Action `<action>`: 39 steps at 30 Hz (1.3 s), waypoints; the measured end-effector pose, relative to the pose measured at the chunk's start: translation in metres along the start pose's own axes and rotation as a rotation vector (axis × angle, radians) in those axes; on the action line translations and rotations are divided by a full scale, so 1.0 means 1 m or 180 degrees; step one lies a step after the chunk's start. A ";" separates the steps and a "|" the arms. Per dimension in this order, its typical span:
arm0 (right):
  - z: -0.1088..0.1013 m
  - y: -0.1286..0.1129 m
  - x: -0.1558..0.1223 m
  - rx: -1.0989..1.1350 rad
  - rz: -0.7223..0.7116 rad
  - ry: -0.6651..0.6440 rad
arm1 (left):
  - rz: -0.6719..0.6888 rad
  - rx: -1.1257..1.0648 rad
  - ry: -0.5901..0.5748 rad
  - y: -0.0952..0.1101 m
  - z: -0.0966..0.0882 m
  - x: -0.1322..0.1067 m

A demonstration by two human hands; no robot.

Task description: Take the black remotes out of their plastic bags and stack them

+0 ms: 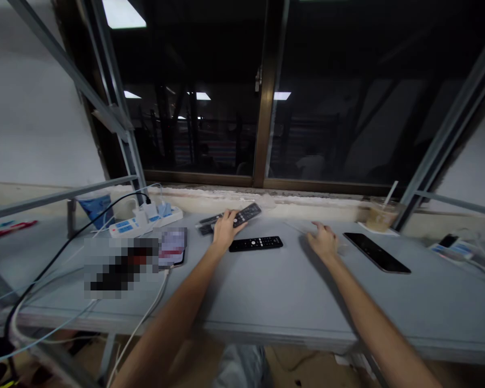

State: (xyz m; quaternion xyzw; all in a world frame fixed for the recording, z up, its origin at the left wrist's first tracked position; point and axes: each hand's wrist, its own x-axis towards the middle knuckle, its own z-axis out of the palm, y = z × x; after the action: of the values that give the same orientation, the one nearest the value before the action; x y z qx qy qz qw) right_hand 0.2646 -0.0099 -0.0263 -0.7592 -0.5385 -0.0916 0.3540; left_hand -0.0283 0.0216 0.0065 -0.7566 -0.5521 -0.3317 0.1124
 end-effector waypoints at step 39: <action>-0.009 -0.042 -0.013 0.2941 -0.0002 -0.2119 | 0.1690 0.0066 -0.0110 0.014 0.008 -0.006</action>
State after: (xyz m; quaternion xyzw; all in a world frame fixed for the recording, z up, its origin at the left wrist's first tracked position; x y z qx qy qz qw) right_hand 0.2250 -0.0186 -0.0078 -0.5132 -0.6053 0.3976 0.4605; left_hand -0.0131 0.0162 -0.0007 -0.8793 -0.3395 -0.2720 0.1938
